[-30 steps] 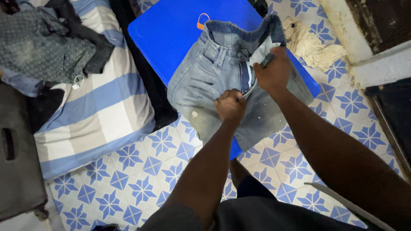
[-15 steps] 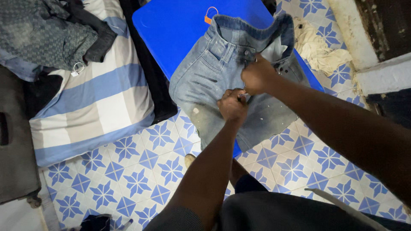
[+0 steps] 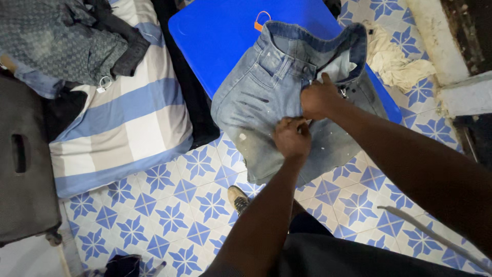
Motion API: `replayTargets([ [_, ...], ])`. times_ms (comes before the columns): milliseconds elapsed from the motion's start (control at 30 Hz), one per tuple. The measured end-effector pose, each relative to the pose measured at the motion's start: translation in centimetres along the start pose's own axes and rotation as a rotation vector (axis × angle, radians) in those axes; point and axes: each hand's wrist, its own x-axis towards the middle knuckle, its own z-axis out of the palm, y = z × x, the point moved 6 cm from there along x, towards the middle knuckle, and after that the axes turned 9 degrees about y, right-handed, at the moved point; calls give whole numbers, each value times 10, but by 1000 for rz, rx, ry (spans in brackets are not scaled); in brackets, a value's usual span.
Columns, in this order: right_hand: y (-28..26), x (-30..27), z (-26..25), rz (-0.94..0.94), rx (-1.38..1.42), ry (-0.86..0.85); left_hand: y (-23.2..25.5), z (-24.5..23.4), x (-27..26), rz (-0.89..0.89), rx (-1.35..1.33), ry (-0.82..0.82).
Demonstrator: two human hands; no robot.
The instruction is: The person takes a pair of jeans, folds them repeatedly on a blue surface, and places them into a suitcase.
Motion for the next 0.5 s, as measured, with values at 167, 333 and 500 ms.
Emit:
replayTargets([
  [167, 0, -25, -21, 28, 120, 168, 5, -6, 0, -6, 20, 8],
  [333, -21, -73, -44, -116, 21, 828, 0, -2, 12, 40, -76, 12],
  [500, 4, -61, -24, -8, 66, 701, 1, -3, 8, 154, -60, -8],
])
